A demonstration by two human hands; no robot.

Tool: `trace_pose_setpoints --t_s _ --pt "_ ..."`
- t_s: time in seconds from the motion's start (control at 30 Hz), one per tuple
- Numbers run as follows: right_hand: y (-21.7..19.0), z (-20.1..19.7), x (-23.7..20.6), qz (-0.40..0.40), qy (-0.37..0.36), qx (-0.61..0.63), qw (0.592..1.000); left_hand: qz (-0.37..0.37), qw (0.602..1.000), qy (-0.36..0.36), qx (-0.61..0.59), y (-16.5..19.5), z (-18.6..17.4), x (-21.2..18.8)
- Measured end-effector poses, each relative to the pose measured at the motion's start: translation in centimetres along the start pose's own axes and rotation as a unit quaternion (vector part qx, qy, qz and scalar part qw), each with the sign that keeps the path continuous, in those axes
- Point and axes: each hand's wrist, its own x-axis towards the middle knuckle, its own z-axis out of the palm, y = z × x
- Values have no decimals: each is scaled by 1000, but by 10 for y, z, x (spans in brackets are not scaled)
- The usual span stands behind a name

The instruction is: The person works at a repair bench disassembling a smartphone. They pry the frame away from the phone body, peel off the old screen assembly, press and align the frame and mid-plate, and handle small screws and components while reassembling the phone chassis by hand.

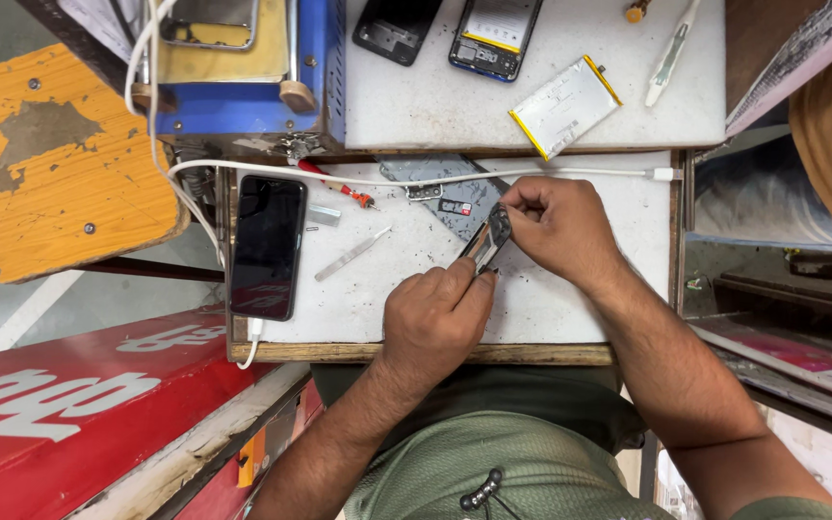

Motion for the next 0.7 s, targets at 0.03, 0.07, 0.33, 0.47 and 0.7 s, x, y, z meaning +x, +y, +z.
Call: trace_pose_setpoints --t_s 0.03,0.07,0.33,0.47,0.7 --pt "3 0 0 6 -8 17 1000 -1 1000 -3 -1 1 0 0" --pt "5 0 0 10 -16 34 999 -2 1000 -5 -2 1 1 -1" --pt "13 -1 7 34 -47 97 994 -8 1000 -1 2 1 1 0" --pt "11 3 8 10 -8 -5 1000 -5 1000 5 10 -1 4 3" --pt "7 9 6 -29 43 -5 999 -26 999 23 16 -4 6 0"
